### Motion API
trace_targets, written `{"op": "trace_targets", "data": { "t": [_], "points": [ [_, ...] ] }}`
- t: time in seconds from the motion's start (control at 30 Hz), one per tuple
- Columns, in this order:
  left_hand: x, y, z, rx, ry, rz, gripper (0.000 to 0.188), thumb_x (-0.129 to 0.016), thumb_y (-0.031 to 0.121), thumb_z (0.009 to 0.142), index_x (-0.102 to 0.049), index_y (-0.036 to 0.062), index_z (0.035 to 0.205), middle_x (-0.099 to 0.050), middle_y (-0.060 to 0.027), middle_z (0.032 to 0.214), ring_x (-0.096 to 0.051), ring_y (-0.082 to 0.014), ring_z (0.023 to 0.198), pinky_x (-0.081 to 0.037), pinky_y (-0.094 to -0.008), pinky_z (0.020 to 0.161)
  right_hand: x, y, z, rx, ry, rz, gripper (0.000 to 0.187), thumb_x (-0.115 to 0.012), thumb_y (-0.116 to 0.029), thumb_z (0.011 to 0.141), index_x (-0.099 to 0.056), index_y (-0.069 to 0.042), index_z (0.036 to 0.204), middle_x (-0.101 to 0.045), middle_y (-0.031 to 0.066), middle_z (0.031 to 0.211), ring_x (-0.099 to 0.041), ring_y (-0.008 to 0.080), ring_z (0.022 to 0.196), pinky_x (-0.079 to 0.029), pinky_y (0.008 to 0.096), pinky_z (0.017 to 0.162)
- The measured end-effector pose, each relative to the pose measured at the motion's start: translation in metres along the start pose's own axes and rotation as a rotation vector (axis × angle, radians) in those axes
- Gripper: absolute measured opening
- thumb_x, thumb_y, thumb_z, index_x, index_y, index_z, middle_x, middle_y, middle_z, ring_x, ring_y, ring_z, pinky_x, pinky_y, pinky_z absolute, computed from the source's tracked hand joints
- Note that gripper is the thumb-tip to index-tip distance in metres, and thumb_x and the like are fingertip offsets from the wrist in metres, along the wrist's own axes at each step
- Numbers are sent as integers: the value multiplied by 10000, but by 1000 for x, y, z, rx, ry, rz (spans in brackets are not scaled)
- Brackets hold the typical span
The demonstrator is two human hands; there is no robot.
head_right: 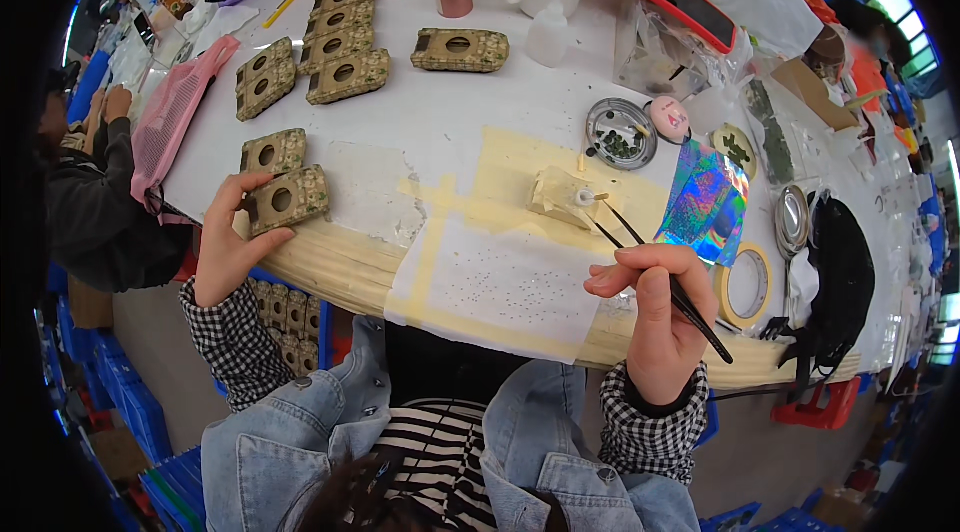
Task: Detailing and painting small camouflage patterns or components on model tank hulls.
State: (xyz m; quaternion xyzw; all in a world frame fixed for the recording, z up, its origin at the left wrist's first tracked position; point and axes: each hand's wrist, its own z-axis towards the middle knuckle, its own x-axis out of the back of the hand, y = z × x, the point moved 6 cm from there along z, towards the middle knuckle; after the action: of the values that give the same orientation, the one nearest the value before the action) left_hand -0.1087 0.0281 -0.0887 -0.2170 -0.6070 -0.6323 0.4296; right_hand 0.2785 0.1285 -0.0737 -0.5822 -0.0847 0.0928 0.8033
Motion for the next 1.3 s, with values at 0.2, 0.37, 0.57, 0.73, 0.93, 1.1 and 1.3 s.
{"op": "trace_targets", "data": {
  "t": [0.2,0.37,0.57,0.73,0.93,1.1,1.3],
  "points": [
    [18,15,13,-48,-68,107,596,-756,126,664,-528,20,1205,-528,-93,1132,-522,-223,1042,-416,-324,866,9,-1,-2,34,65,60,261,-402,-212,999,-496,21,928,-592,117,748,-620,207,710,-520,384,773],
    [26,49,46,-237,-41,159,388,-693,93,739,-574,11,1099,-566,-93,986,-541,-217,921,-423,-319,799,16,0,-3,66,69,52,276,-406,-246,999,-466,-6,877,-538,97,723,-585,204,691,-507,395,761],
    [-15,52,119,-460,-180,434,289,-725,124,721,-572,48,954,-508,-89,898,-508,-267,899,-434,-362,774,18,-8,-10,107,87,43,289,-418,-271,995,-465,-18,864,-518,87,709,-573,196,684,-504,397,761],
    [-34,39,143,-384,-185,590,307,-745,134,694,-535,75,912,-484,-86,969,-477,-279,970,-430,-386,823,32,-5,-17,84,130,0,291,-410,-271,997,-464,-18,863,-528,92,718,-572,197,685,-505,398,760],
    [-32,45,135,-541,-156,550,288,-711,90,714,-512,77,923,-492,-101,1094,-479,-294,1026,-428,-387,857,35,-3,-19,103,157,72,362,-375,-331,1005,-486,-4,897,-568,122,715,-601,221,691,-513,389,750],
    [-7,93,95,-559,-173,278,277,-680,50,717,-515,53,940,-527,-151,1171,-550,-342,994,-460,-400,832,20,-12,-25,139,54,-6,436,-350,-397,994,-490,13,941,-634,187,768,-635,264,718,-524,373,710],
    [-34,167,3,-724,-405,-28,512,-767,40,617,-509,32,1059,-585,-184,1094,-593,-344,963,-421,-492,979,-27,-20,-22,207,-290,-35,492,-824,-247,682,-464,-44,949,-525,291,1219,-538,343,1150,-466,406,916]
  ]
}}
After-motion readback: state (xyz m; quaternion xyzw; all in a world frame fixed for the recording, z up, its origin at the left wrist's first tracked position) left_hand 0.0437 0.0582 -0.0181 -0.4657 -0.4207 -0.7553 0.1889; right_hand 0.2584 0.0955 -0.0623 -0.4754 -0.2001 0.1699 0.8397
